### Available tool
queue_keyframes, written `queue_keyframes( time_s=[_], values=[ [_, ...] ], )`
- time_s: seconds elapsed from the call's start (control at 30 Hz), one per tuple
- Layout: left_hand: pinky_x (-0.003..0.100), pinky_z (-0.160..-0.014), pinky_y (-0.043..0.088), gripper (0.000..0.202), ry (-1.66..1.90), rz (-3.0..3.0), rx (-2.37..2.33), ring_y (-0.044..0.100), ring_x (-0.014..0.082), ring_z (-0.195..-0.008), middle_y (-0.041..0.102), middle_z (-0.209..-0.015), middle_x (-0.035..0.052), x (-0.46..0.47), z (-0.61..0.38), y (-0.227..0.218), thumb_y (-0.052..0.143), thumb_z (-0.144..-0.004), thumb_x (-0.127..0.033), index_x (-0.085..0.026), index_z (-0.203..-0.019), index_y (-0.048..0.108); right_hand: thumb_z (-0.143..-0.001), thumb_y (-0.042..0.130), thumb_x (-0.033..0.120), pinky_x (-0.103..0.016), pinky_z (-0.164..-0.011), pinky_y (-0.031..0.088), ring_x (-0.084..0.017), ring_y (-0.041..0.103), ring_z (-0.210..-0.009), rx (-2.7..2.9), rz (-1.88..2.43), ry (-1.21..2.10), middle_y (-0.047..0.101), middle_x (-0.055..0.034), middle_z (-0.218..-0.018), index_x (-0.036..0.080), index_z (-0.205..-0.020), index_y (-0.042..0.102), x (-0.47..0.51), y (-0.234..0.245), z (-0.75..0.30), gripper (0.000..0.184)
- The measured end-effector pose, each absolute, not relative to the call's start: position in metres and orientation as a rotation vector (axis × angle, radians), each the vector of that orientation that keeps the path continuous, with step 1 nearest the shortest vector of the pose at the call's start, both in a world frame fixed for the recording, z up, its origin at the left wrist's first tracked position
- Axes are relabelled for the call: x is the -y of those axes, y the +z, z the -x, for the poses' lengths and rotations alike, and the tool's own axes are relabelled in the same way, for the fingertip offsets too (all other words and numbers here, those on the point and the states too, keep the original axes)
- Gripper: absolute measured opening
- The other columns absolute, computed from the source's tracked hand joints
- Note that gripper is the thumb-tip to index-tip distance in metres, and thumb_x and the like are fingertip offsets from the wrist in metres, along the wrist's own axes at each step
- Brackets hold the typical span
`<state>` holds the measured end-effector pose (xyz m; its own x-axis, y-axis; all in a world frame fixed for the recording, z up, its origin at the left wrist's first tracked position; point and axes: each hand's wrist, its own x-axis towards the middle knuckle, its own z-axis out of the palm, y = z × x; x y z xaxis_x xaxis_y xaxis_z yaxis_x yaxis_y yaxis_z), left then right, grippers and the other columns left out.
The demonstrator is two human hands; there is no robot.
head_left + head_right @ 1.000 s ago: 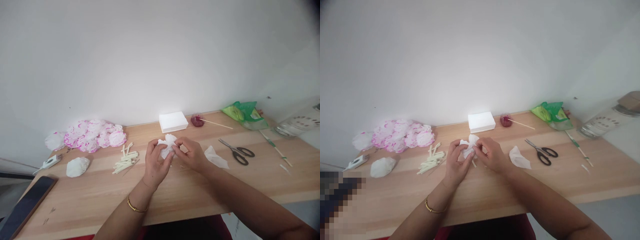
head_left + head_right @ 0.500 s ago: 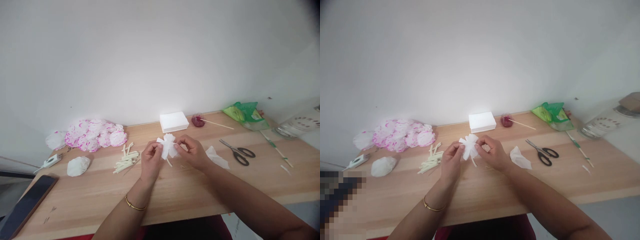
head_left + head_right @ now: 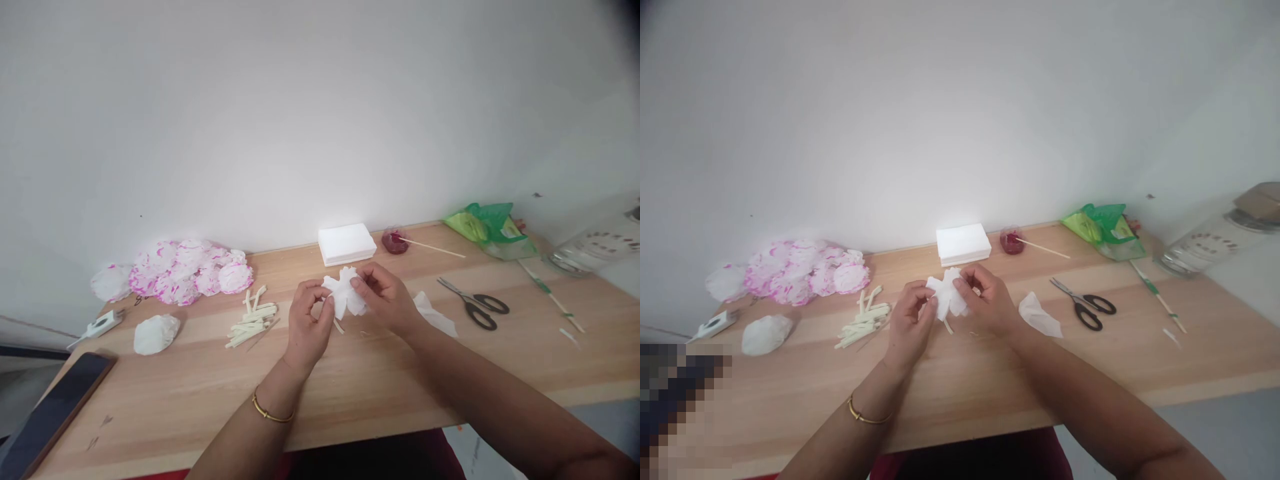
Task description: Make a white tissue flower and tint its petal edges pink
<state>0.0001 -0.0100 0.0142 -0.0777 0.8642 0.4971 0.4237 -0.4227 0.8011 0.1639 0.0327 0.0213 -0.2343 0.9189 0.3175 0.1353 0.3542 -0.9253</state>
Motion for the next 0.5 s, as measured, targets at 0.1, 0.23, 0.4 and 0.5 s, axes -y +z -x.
queue_keyframes(
  time_s=[0.1,0.23,0.4,0.5],
  values=[
    [0.039,-0.089,0.046,0.023,1.563,-1.931,-1.449,0.053,0.0214,-0.105,0.054,-0.109,0.0110,0.013,-0.001,0.015,0.062,-0.080,-0.023,-0.018,-0.102,0.057,-0.087,0.053,0.028,-0.026,-0.062,0.040,-0.013,0.049,-0.065,1.836,0.932,0.765,0.053,0.0003,-0.071,0.020,-0.079,0.053,-0.031,0.021,-0.163,0.011],
    [0.041,-0.089,0.046,0.015,1.590,-1.995,-1.474,0.053,0.0215,-0.104,0.054,-0.108,0.0107,0.014,-0.002,0.016,0.062,-0.081,-0.024,-0.018,-0.095,0.059,-0.087,0.052,0.025,-0.028,-0.064,0.039,-0.015,0.049,-0.067,2.037,0.797,0.569,0.056,-0.0014,-0.071,0.021,-0.077,0.053,-0.031,0.018,-0.162,0.011],
    [0.033,-0.082,0.046,0.014,1.541,-1.581,-1.371,0.057,0.0171,-0.089,0.060,-0.091,0.0070,0.008,0.001,0.012,0.057,-0.084,-0.029,-0.017,-0.080,0.063,-0.089,0.051,0.028,-0.027,-0.063,0.041,-0.014,0.050,-0.066,1.931,0.864,0.695,0.055,-0.0010,-0.072,0.021,-0.082,0.053,-0.030,0.020,-0.164,0.010],
    [0.026,-0.069,0.046,0.020,1.520,-1.111,-1.205,0.057,0.0128,-0.072,0.063,-0.080,0.0031,0.003,0.001,0.006,0.062,-0.080,-0.036,-0.016,-0.078,0.061,-0.089,0.051,0.032,-0.026,-0.060,0.041,-0.013,0.051,-0.065,1.759,0.923,0.898,0.054,-0.0005,-0.073,0.020,-0.084,0.054,-0.030,0.022,-0.164,0.014]
  ],
)
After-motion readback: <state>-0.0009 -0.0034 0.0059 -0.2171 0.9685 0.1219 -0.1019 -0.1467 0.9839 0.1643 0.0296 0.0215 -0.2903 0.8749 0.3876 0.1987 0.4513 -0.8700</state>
